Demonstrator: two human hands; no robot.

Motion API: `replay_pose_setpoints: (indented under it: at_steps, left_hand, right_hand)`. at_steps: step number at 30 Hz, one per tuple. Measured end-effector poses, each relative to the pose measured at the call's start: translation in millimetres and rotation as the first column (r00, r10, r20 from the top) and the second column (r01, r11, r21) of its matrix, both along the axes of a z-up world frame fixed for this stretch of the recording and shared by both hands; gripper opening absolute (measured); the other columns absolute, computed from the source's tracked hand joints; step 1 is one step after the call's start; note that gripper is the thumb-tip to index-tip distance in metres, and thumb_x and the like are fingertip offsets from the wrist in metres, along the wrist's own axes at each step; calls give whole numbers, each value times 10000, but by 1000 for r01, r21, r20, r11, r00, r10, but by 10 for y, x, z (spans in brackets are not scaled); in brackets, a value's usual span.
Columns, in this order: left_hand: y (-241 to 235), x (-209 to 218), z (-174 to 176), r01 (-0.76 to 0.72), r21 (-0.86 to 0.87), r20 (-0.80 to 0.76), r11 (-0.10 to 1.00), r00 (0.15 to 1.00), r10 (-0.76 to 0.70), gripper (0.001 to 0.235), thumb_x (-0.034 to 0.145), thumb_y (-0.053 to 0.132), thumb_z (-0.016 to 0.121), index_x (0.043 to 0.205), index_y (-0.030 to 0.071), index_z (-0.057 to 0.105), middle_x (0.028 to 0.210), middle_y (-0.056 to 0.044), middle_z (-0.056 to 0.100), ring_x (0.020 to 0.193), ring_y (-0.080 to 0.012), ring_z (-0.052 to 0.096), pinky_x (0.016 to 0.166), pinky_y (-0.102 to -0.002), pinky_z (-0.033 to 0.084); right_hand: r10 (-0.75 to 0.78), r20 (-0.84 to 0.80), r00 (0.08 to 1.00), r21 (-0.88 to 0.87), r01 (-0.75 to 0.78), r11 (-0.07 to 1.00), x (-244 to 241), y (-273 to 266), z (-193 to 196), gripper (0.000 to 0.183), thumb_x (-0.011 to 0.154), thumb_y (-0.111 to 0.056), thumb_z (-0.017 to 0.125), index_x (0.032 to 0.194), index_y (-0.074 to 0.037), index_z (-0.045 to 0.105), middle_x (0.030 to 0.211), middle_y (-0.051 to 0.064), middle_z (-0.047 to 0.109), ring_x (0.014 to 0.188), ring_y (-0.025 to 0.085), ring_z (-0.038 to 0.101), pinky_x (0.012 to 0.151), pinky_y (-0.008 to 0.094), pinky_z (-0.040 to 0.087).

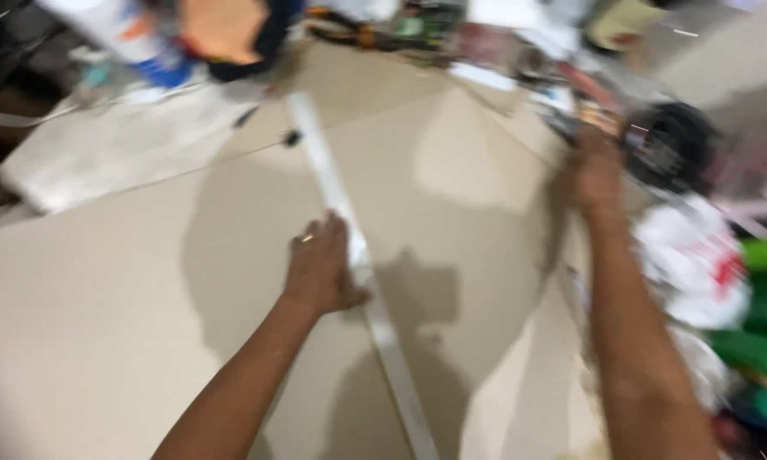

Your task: Measuring, marking, and cutting a large sheet of cardboard using a ruler, pen, and utility knife.

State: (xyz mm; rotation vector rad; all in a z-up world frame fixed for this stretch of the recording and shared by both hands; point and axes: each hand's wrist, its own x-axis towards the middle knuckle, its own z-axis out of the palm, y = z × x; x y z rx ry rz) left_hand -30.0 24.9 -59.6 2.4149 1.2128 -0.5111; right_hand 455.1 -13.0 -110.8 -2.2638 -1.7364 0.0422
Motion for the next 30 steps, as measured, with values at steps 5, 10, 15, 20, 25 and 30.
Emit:
replay_pose_setpoints:
  at_steps: [5, 10, 15, 20, 25, 30]
  left_hand:
    - [354, -158, -444, -44, 190, 293, 981, 956, -14, 584, 705, 407, 902, 1116, 115, 606, 1215, -100, 603, 993, -412, 605, 801, -536, 486]
    - [685, -79, -213, -147, 45, 214, 988, 968, 134, 1199, 519, 555, 1009, 1491, 170, 423, 1594, -87, 346, 1387, -399, 377, 1042, -561, 358]
    - [839, 1, 169, -172, -29, -79, 985, 982, 170, 1669, 405, 745, 989, 1622, 144, 19, 1721, 38, -28, 1556, -348, 91, 1062, -568, 335]
    - [859, 21, 180, -184, -71, -78, 980, 981, 178, 1655, 421, 735, 996, 1622, 131, 31, 1734, 20, -48, 1567, -357, 62, 1090, -620, 293]
    - [845, 22, 515, -191, -129, -24, 973, 982, 190, 1455, 564, 564, 988, 1647, 99, 134, 1734, -99, 126, 1552, -401, 174, 1155, -678, 266]
    - [880, 0, 425, -149, -120, -59, 982, 988, 142, 1544, 499, 645, 959, 1658, 148, 69, 1737, -63, 74, 1552, -387, 159, 1133, -681, 275]
  right_hand:
    - [-109, 131, 985, -293, 144, 945, 75, 179, 65, 600, 953, -211, 522, 1526, -46, 456, 1445, 298, 541, 1232, 549, 517, 918, 706, 438]
    - [12, 343, 939, -232, 72, 970, 169, 230, 53, 612, 829, -245, 630, 1405, -37, 611, 1346, 339, 612, 1214, 539, 526, 869, 756, 420]
    - [87, 173, 981, 56, -98, 994, -240, -31, 162, 427, 911, 103, 586, 1336, 100, 553, 1084, 357, 524, 905, 501, 561, 718, 552, 539]
    - [-50, -977, 208, 49, 444, 895, -1209, -334, -15, 309, 862, -110, 616, 1167, -81, 661, 955, 60, 591, 733, 165, 547, 640, 277, 522]
    - [90, -801, -592, -168, 365, 916, -2588, -183, 253, 330, 803, -328, 607, 962, -62, 719, 857, 124, 691, 475, 155, 511, 427, 281, 400]
    - [-165, -972, 166, -160, 47, 986, -3180, 128, 540, 533, 1069, -181, 523, 1568, -47, 396, 984, 80, 616, 809, 174, 633, 714, 338, 579]
